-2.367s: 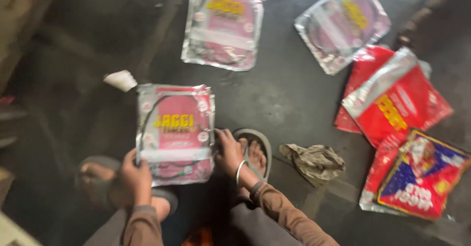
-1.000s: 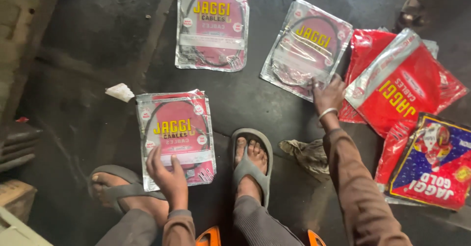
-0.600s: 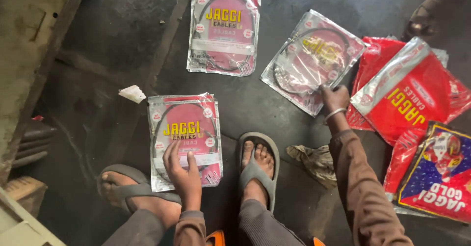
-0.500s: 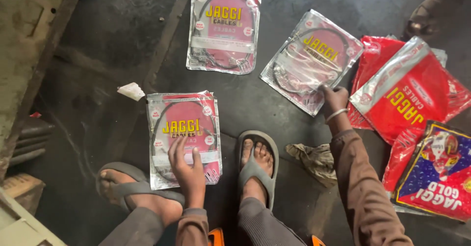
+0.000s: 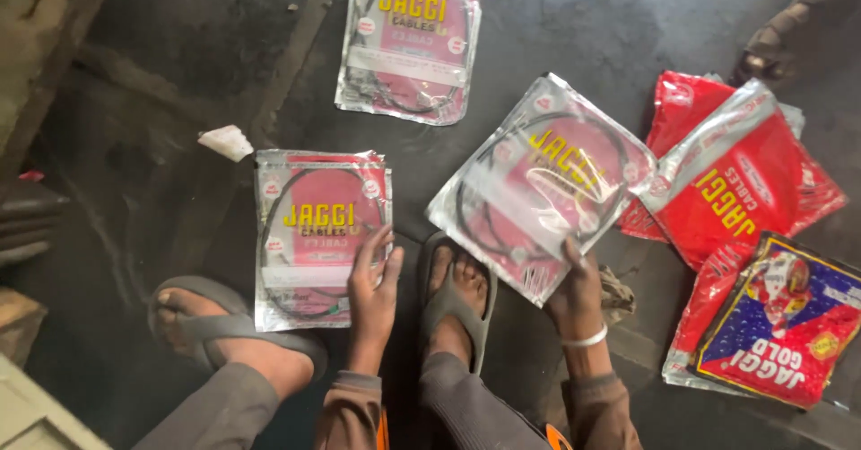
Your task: Organizing and sorting packaged motorcycle control cables on a shop floor.
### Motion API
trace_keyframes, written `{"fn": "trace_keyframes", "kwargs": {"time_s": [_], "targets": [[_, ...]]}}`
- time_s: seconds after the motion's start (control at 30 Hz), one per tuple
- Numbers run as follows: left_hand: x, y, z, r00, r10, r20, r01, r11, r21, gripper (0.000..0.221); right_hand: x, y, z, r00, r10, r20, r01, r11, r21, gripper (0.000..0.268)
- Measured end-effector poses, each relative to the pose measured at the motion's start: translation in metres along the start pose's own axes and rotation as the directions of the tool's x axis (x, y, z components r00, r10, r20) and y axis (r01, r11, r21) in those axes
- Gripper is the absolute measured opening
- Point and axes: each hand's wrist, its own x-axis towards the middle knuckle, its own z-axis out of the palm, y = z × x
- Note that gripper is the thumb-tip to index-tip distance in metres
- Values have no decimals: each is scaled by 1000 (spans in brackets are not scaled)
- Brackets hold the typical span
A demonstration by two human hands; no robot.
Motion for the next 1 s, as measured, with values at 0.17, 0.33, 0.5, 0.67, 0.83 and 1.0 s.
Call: {"fn": "trace_keyframes", "kwargs": {"time_s": [0.17,0.33,0.5,0.67,0.83,1.0], "targets": [[0,13,6,986,-149,73,164,936,-310,45,-8,32,-66,998,11,70,-6,998,-69,39],[0,3,2,986,-142,91,163,940,-301,48,-26,21,-18,990,115,81,-106,988,-109,49],[0,4,-2,975,-157,158,197,940,-280,44,-29,26,-10,980,162,118,-147,980,-131,50],[1,13,-4,976,-163,141,191,959,-210,43,-28,28,-3,975,164,153,-138,976,-170,49],[2,17,-10,987,-119,110,143,960,-243,43,-27,28,16,975,171,139,-141,969,-203,50],[4,31,-12,991,-89,105,121,928,-352,45,-19,29,24,980,147,132,-122,976,-178,47]]}}
